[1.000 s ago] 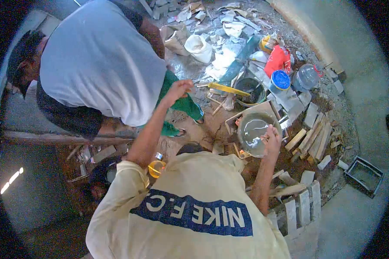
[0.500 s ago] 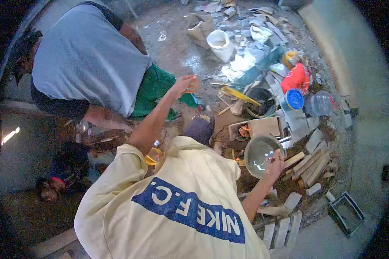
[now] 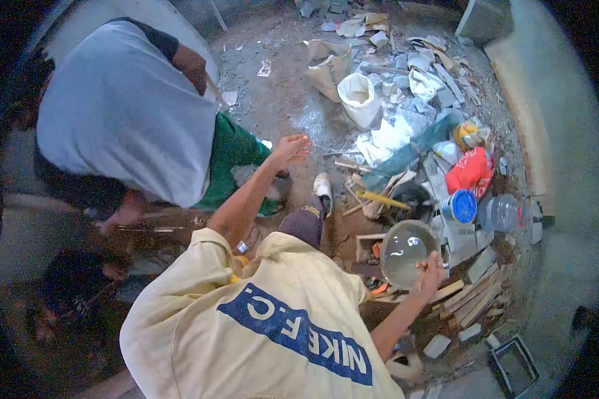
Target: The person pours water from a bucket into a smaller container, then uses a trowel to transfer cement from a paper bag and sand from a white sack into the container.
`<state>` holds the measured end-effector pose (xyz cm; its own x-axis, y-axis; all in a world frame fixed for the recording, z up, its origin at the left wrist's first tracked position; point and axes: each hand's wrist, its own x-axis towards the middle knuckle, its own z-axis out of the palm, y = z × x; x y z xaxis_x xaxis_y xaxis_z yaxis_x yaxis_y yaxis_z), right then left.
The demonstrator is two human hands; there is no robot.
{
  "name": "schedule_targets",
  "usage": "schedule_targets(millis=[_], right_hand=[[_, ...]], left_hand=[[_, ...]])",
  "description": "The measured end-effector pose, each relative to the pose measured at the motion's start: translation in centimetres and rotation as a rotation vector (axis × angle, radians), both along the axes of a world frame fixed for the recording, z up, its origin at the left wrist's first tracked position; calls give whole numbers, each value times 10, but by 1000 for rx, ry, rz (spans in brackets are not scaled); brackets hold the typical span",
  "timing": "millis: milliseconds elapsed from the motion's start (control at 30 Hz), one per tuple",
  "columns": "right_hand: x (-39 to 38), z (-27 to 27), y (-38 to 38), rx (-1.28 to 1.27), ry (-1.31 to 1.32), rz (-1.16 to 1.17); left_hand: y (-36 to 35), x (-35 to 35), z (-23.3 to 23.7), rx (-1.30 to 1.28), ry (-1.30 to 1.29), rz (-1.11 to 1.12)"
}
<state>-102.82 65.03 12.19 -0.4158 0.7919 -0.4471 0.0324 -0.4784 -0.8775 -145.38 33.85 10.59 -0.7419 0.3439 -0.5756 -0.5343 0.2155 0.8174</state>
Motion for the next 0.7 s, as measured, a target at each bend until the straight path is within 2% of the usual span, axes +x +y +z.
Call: schedule_targets(millis=[33,100,167,267,400,467,500,567,700], right_hand=[[-18,0,3,-54,-25,-112],[-44,2,15,-55,-62,-109],[-86,32,8,-83,-89,-153],[-137,37,13,-22,-121,-198],[-214,49,22,-40,-162,-193],[-240,45,30,-85,-122,-147],[-257,44,31,-76,-154,-195],[-286,38,30,-76,-147,-169],[-361,20,14,-90,-223,-196]], left_hand=[[-1,-24,-13,-12,-15,-37],[-5,-64,-32,-8,1,2],[-15,-98,-47,13,-13,97],[-29,-145,-70,-11,0,134],[-33,-203,-63,-90,-18,206],[-40,-226,-78,-407,223,-45],[-37,-233,-76,-402,215,-41],[-37,-247,-70,-599,307,-139],[-50,-281,-92,-517,314,-96]])
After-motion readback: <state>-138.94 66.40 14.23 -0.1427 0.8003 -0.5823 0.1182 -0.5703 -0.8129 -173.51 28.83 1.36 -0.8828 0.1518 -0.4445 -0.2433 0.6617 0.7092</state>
